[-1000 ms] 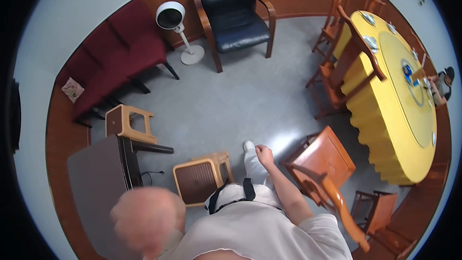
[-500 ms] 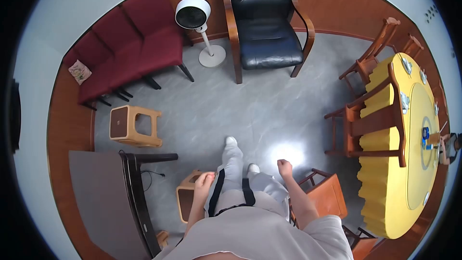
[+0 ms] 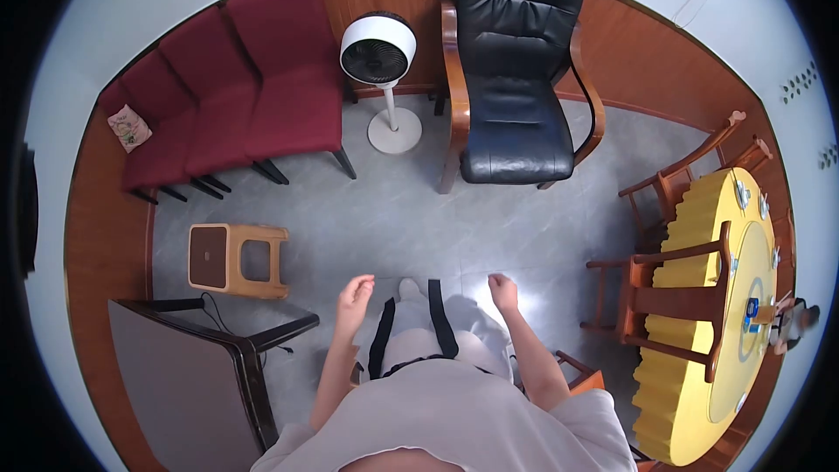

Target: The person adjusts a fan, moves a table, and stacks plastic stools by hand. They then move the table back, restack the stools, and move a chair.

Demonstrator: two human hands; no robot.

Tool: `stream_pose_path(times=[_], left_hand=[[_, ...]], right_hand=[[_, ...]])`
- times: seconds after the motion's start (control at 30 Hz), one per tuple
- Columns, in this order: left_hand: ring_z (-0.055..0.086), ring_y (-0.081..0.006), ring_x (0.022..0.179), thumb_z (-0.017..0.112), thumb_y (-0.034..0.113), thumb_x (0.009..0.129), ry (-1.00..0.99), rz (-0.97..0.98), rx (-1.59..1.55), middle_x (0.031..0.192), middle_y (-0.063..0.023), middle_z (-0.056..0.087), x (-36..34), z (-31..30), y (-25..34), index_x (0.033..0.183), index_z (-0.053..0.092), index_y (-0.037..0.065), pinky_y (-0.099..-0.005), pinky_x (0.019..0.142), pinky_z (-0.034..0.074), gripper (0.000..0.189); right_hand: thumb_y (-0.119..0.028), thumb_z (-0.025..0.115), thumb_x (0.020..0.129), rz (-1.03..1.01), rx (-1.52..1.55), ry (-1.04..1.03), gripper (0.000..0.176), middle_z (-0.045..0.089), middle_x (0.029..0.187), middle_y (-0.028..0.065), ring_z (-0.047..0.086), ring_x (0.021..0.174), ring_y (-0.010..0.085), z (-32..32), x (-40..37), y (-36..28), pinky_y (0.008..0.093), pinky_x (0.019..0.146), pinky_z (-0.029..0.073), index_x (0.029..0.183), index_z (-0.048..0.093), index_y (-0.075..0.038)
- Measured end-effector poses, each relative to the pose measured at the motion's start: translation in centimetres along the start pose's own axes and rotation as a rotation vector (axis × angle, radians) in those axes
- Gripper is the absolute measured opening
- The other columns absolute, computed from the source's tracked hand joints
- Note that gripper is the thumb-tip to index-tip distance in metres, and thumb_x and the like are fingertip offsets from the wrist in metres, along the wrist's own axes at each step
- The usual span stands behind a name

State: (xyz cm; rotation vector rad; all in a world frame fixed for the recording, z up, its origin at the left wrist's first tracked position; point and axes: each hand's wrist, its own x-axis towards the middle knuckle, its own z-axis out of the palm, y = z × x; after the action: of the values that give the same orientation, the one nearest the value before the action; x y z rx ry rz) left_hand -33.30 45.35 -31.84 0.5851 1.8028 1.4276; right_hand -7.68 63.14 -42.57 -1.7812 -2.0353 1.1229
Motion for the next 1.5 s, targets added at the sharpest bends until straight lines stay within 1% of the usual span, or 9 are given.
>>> stream_pose_path(times=[0.3, 0.63, 0.8, 0.9, 0.97, 1.1, 1.2, 1.33, 1.5], left_hand=[[0.049, -0.0099, 0.07, 0.047, 0.014, 0.077, 0.117, -0.02, 0.128, 0.077, -0.0053, 0.053, 8.1, -3.7, 1.1, 0.087, 0.052, 0.001, -0.0216, 0.064, 0.039, 0.018], [0.05, -0.0119, 0.075, 0.046, 0.017, 0.078, 0.178, 0.059, 0.277, 0.084, -0.0067, 0.053, 23.4, -1.5, 6.9, 0.089, 0.052, 0.001, -0.0223, 0.066, 0.039, 0.02], [0.046, -0.0163, 0.087, 0.041, 0.025, 0.081, 0.185, -0.218, -0.275, 0.097, -0.0075, 0.047, 32.5, -0.1, 12.3, 0.102, 0.045, 0.004, -0.0295, 0.075, 0.038, 0.03], [0.041, -0.017, 0.094, 0.04, 0.029, 0.08, 0.232, -0.247, -0.399, 0.103, -0.0063, 0.042, 38.4, -0.3, 11.8, 0.106, 0.041, 0.007, -0.0333, 0.077, 0.035, 0.034], [0.04, -0.0168, 0.095, 0.041, 0.03, 0.08, 0.231, -0.275, -0.413, 0.105, -0.0056, 0.041, 42.4, -0.2, 12.3, 0.108, 0.04, 0.008, -0.0338, 0.078, 0.034, 0.036], [0.035, -0.0175, 0.1, 0.044, 0.033, 0.078, 0.265, -0.323, -0.33, 0.11, -0.0046, 0.037, 49.1, -1.2, 12.6, 0.113, 0.035, 0.012, -0.0355, 0.082, 0.029, 0.042], [0.031, -0.018, 0.105, 0.045, 0.033, 0.077, 0.284, -0.324, -0.197, 0.113, -0.0051, 0.034, 54.7, -2.1, 13.0, 0.117, 0.029, 0.013, -0.0364, 0.086, 0.025, 0.048], [0.024, -0.0243, 0.112, 0.047, 0.036, 0.074, 0.313, -0.231, -0.051, 0.121, -0.0179, 0.025, 61.9, -2.9, 13.6, 0.12, 0.024, 0.007, -0.0322, 0.09, 0.021, 0.059], [0.038, -0.0239, 0.102, 0.046, 0.036, 0.074, 0.2, -0.225, -0.023, 0.11, -0.017, 0.04, 69.7, -4.8, 9.2, 0.111, 0.037, -0.002, -0.0302, 0.085, 0.03, 0.054]], right_hand=[[-0.017, 0.046, 0.074, 0.174, 0.364, -0.139, 0.024, 0.057, 0.073, 0.0059, 0.053, 0.065, 0.0107, 2.9, 9.0, -6.9, 0.0214, 0.055, 0.041, 0.088, 0.055, 0.001], [-0.019, 0.049, 0.076, 0.272, 0.685, -0.175, 0.02, 0.054, 0.07, 0.002, 0.05, 0.062, 0.0076, 5.3, 29.2, -17.8, 0.0189, 0.054, 0.04, 0.085, 0.054, -0.002], [-0.021, 0.05, 0.074, 0.17, 0.7, -0.224, 0.024, 0.053, 0.067, 0.0004, 0.047, 0.057, 0.0042, 6.2, 38.7, -25.2, 0.017, 0.047, 0.036, 0.085, 0.055, 0.0], [-0.023, 0.049, 0.075, 0.137, 0.571, -0.316, 0.029, 0.055, 0.075, 0.0031, 0.05, 0.067, 0.0074, 7.1, 43.6, -29.0, 0.0186, 0.056, 0.039, 0.09, 0.053, 0.001], [-0.034, 0.047, 0.076, 0.022, 0.644, -0.262, 0.037, 0.051, 0.092, 0.0015, 0.046, 0.084, 0.01, 7.6, 46.3, -32.3, 0.0263, 0.074, 0.035, 0.104, 0.048, -0.008], [-0.038, 0.047, 0.075, 0.075, 0.756, -0.359, 0.049, 0.042, 0.111, 0.0053, 0.034, 0.106, 0.0161, 8.0, 49.4, -36.0, 0.0348, 0.086, 0.026, 0.113, 0.039, -0.008], [-0.041, 0.048, 0.074, 0.107, 0.756, -0.345, 0.055, 0.039, 0.115, 0.0068, 0.031, 0.109, 0.0181, 8.7, 51.0, -37.0, 0.0359, 0.087, 0.025, 0.115, 0.035, -0.007], [-0.045, 0.048, 0.073, 0.132, 0.697, -0.259, 0.059, 0.039, 0.113, 0.0066, 0.033, 0.107, 0.0176, 10.4, 53.6, -37.4, 0.0357, 0.086, 0.025, 0.116, 0.035, -0.007], [-0.046, 0.042, 0.075, 0.308, 0.736, -0.264, 0.054, 0.043, 0.106, 0.0026, 0.04, 0.094, 0.0147, 12.0, 56.4, -39.4, 0.033, 0.081, 0.029, 0.117, 0.033, -0.014]])
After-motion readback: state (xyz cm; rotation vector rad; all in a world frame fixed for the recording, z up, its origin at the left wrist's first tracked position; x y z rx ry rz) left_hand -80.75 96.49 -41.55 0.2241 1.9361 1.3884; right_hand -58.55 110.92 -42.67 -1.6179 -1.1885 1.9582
